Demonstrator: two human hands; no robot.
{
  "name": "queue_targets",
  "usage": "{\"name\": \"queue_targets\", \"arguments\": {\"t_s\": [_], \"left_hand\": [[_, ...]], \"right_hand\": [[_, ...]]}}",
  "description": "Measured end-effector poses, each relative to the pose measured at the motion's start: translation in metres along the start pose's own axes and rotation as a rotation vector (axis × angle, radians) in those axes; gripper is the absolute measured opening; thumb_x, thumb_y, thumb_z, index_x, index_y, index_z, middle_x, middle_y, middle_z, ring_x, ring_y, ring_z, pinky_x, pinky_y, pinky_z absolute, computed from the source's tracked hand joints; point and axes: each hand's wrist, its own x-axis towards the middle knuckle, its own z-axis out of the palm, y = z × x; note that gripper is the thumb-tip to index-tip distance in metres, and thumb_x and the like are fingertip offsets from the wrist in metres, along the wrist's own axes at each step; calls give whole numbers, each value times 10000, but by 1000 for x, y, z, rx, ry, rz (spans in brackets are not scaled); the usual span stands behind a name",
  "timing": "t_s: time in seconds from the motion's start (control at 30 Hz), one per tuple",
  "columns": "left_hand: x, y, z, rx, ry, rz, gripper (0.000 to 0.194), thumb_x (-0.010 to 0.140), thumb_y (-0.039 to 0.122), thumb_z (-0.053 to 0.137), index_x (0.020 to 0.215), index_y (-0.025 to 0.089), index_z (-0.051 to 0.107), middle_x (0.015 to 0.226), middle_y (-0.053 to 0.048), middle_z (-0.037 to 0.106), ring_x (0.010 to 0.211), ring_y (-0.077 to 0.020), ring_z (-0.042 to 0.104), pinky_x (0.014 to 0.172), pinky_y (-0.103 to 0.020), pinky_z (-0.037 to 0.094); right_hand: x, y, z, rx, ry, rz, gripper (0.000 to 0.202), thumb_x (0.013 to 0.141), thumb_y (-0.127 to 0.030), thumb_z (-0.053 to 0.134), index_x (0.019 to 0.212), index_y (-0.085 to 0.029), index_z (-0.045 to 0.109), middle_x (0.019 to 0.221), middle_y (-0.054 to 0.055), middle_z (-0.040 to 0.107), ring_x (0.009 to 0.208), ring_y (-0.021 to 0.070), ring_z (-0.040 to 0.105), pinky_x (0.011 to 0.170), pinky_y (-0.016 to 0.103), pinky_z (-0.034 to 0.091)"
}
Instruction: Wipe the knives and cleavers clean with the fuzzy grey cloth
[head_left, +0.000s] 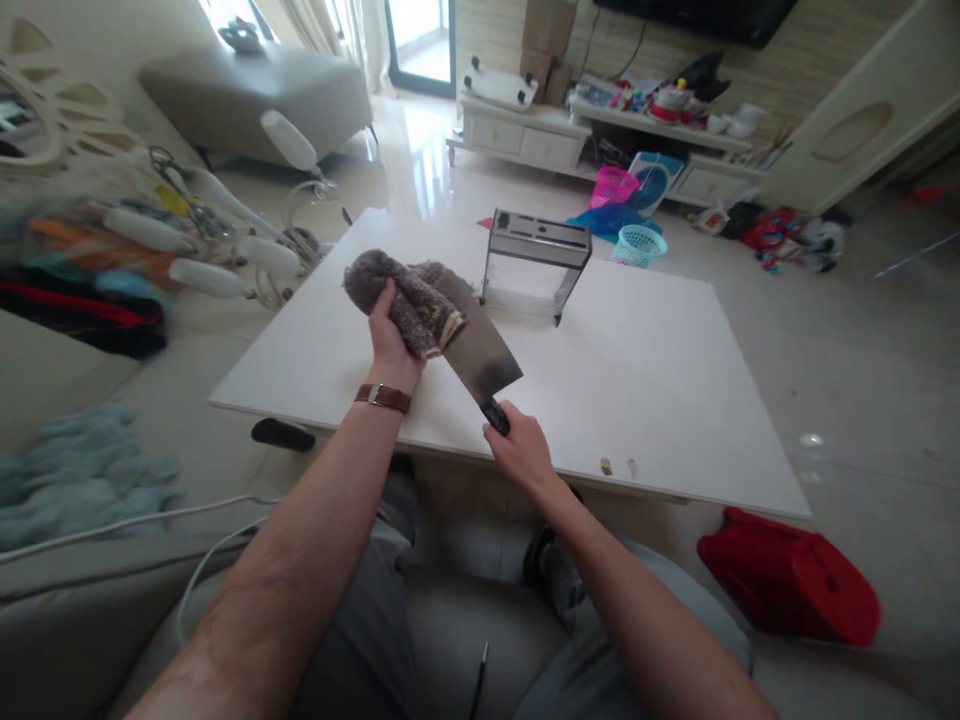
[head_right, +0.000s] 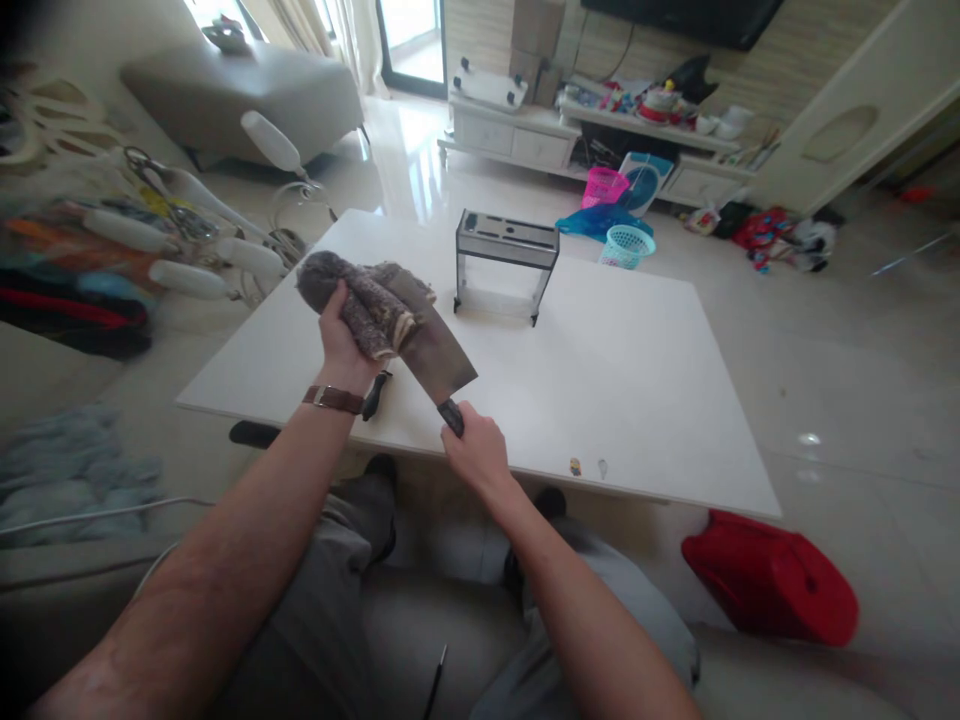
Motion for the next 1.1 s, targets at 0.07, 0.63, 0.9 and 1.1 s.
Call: {"name": "queue_targets", "arguments": {"t_s": [0.07,0.63,0.9,1.1], "left_hand": [[-4,1,3,-6,-34,5,522,833,569,745,1204,203,728,1091,-74,803,1118,-279,740,963,-381,619],[-56,-67,23,163,-255,-455,416,723,324,855,1091,159,750,998,-110,816,1000,-329,774,966,-477,629],[-59,-79,22,219,-164,-251,501,548,275,972,965,119,742,913,-99,806,855,-273,774,917,-436,625],[-54,-71,24,205,-106,-196,472,546,253,970,936,131,734,859,-78,798,850,-270,773,903,-430,630]], "right_hand": [[-2,4,-1,43,38,-7,113,863,-286,537,770,-253,482,637,-37,449,620,169,402,623,294,248],[8,8,-7,134,137,14,218,921,-288,526,797,-201,682,819,94,741,768,230,641,709,317,425],[9,11,2,100,74,5,221,909,-211,527,792,-180,712,865,142,769,787,259,683,713,331,442],[8,5,0,125,61,35,178,928,-313,561,950,-190,688,887,111,747,817,260,667,715,324,436]]}}
